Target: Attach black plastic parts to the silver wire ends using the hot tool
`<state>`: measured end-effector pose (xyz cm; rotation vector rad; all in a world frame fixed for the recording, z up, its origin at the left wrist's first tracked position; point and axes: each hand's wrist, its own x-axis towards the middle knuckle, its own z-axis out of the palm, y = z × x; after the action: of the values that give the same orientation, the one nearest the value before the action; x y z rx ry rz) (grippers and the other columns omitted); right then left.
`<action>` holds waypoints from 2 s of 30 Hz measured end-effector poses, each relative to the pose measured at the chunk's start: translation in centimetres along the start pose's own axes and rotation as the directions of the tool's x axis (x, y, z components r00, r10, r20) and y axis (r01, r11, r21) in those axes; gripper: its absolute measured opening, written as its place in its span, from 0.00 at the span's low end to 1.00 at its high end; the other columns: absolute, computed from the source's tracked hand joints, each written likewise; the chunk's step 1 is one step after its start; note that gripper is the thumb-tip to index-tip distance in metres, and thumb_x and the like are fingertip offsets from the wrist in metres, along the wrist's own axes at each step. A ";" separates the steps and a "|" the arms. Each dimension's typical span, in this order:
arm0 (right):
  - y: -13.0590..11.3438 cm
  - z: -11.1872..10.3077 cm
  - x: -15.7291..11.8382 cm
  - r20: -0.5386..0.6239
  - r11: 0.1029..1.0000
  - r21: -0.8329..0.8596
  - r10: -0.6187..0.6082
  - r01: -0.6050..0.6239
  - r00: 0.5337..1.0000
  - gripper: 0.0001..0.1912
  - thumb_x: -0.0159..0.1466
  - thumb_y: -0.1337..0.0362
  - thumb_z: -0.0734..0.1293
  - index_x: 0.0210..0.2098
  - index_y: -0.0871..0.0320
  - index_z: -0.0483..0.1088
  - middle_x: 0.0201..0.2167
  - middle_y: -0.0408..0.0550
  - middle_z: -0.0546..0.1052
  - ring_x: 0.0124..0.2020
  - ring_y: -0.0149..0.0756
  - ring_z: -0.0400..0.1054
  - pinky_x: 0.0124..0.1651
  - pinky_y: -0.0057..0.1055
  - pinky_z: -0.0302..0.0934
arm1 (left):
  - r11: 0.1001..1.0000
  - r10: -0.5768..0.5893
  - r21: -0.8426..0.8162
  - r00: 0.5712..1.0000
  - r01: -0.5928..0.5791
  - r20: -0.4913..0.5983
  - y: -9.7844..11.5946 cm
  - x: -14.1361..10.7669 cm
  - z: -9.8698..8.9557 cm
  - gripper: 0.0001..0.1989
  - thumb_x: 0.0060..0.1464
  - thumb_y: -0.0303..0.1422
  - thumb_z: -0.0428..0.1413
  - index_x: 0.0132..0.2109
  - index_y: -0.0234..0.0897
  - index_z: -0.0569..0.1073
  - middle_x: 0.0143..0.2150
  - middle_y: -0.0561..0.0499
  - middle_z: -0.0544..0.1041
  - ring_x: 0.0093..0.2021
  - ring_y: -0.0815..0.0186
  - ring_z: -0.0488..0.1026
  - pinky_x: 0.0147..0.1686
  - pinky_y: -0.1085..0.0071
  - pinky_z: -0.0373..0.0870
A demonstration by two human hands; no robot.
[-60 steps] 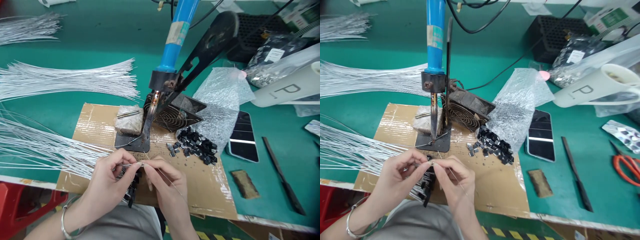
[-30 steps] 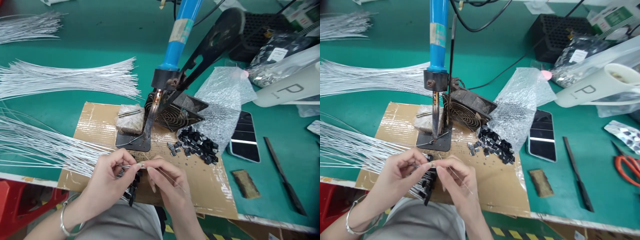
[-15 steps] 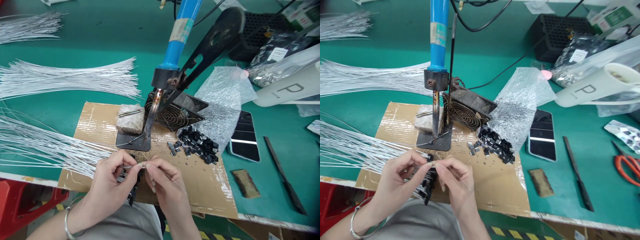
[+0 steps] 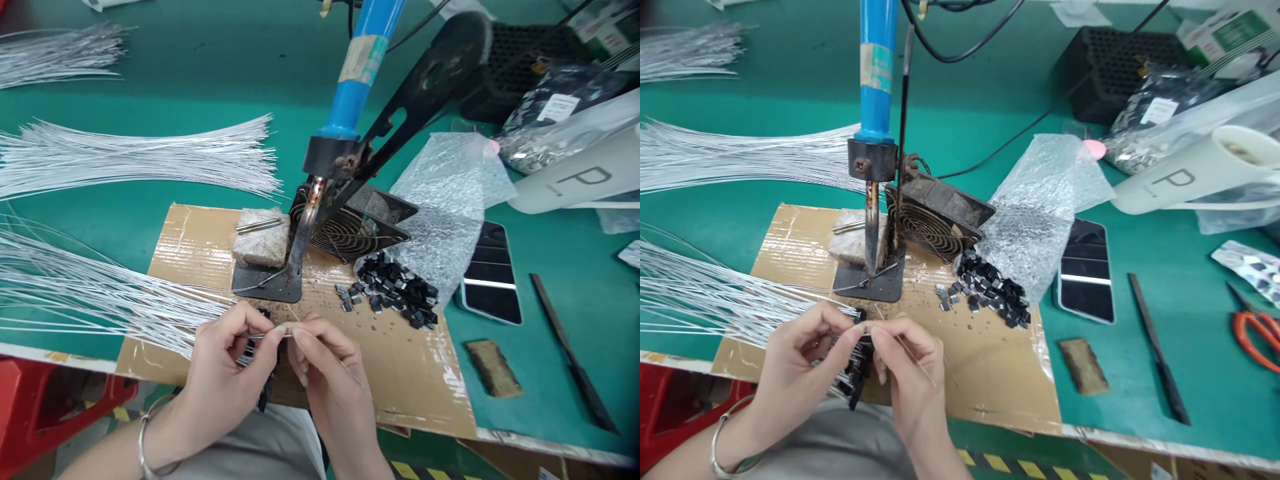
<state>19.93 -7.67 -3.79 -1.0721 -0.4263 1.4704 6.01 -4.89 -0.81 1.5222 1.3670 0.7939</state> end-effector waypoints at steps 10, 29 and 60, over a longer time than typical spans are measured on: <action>0.0 -0.2 -0.1 -0.001 0.999 -0.051 -0.018 0.018 1.000 0.12 0.62 0.56 0.79 0.26 0.55 0.82 0.18 0.38 0.64 0.19 0.25 0.56 0.22 0.25 0.50 | 0.997 -0.050 -0.059 0.999 0.050 0.010 0.2 0.4 0.1 0.12 0.63 0.34 0.57 0.29 0.39 0.71 0.21 0.58 0.65 0.20 0.71 0.55 0.19 0.74 0.53; 0.5 -0.9 -0.5 0.072 0.928 -0.253 -0.264 0.273 0.962 0.09 0.72 0.56 0.71 0.44 0.47 0.86 0.28 0.42 0.75 0.26 0.28 0.69 0.27 0.25 0.61 | 0.953 -0.163 -0.257 0.987 0.159 0.008 1.0 1.0 0.4 0.13 0.58 0.35 0.59 0.27 0.37 0.70 0.19 0.59 0.64 0.20 0.73 0.55 0.19 0.78 0.54; -0.5 -1.1 -0.1 0.039 0.973 -0.215 -0.080 0.087 0.996 0.06 0.63 0.56 0.78 0.34 0.50 0.87 0.21 0.40 0.69 0.20 0.24 0.63 0.23 0.21 0.58 | 0.989 0.145 -0.019 0.986 -0.147 -0.081 -0.2 0.3 -0.2 0.08 0.63 0.28 0.60 0.34 0.40 0.78 0.26 0.54 0.77 0.22 0.71 0.65 0.21 0.76 0.60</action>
<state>21.09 -8.01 -3.97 -1.1900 -0.6584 1.3894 5.84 -4.52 -0.98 1.5997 1.3085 0.9683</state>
